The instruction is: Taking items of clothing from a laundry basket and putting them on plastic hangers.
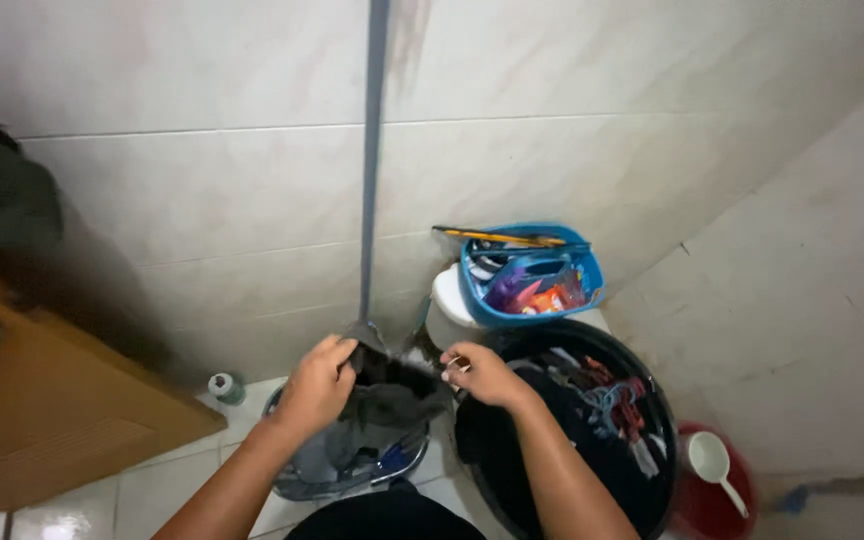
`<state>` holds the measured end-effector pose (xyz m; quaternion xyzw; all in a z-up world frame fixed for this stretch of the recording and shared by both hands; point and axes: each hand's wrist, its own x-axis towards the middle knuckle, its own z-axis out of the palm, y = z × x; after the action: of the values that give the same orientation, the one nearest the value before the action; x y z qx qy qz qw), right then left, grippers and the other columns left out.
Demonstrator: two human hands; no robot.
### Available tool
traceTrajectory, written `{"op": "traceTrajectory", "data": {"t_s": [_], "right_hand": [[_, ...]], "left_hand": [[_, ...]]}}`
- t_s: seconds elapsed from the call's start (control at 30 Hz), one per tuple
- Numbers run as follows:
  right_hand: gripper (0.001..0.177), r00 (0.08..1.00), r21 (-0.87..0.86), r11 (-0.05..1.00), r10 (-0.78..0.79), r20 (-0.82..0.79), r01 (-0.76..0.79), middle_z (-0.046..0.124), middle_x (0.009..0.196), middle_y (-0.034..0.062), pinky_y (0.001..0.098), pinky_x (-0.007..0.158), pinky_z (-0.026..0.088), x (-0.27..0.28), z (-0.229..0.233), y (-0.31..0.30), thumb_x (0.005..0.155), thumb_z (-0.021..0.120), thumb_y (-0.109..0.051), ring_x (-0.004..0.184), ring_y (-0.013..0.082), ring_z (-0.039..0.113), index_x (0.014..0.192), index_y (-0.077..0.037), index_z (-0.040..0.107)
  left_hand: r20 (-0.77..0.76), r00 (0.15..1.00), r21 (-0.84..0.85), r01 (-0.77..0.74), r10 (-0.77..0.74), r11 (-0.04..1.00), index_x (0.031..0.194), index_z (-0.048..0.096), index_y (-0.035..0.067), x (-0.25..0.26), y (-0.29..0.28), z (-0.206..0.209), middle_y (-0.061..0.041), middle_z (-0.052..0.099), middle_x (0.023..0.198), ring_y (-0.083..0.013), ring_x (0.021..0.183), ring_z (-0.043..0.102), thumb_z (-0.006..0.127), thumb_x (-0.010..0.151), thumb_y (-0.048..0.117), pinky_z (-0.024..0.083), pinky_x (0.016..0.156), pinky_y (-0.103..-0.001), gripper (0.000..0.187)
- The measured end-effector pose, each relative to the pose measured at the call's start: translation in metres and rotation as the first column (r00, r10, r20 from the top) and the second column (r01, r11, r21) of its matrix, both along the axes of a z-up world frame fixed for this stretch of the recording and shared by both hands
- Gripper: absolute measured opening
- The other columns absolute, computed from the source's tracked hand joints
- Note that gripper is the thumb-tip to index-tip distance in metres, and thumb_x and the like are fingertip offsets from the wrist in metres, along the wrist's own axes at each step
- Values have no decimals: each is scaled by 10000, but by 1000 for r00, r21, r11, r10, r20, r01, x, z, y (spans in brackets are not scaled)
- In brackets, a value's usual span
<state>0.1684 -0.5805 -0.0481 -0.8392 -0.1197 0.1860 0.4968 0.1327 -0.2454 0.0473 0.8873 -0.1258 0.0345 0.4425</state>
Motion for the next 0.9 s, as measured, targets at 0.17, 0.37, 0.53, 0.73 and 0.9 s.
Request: {"op": "traceTrajectory", "data": {"t_s": [0.17,0.37,0.53,0.73,0.9], "right_hand": [[122,955,-24,993,-104,278,115,740,942,55,313,812,566,50,1,-58,879,640,-24,905,171,701,983,-34,702],[176,701,-290,810,-196,685,510,702,1069,134,460,881,526,123,73,-122,938,639,-193,1007,342,661,1025,-64,721],[301,643,-484,642,-18,766,595,651,1256,147,593,941,417,173,68,-162,928,610,-278,1157,410,573,1146,-100,715],[360,852,-698,584,22,524,414,639,1285,126,676,1003,333,182,72,-172,967,592,-335,1198,393,563,1270,-154,662],[239,881,-750,552,57,470,364,692,1193,109,613,946,447,191,89,-169,952,611,-303,1142,367,623,1113,-161,717]], "left_hand": [[-3,1000,58,-7,7,998,1199,673,10,22,-37,-41,-237,635,1247,-439,1137,602,601,847,80,498,953,-460,366],[-48,996,85,-75,79,994,1223,660,-8,34,-68,-41,-256,599,1324,-446,1180,584,598,841,63,488,992,-450,393],[-110,987,110,-105,117,988,1195,658,-11,35,-73,-37,-242,616,1218,-433,1112,609,584,851,56,503,955,-461,359],[-151,973,215,-143,177,966,1197,654,42,37,-80,-25,-214,620,1109,-434,1065,600,597,843,79,497,900,-499,361],[-141,968,235,-171,208,957,1193,628,47,35,-74,-40,-217,626,1102,-433,1046,610,605,849,96,508,892,-491,348]]}}
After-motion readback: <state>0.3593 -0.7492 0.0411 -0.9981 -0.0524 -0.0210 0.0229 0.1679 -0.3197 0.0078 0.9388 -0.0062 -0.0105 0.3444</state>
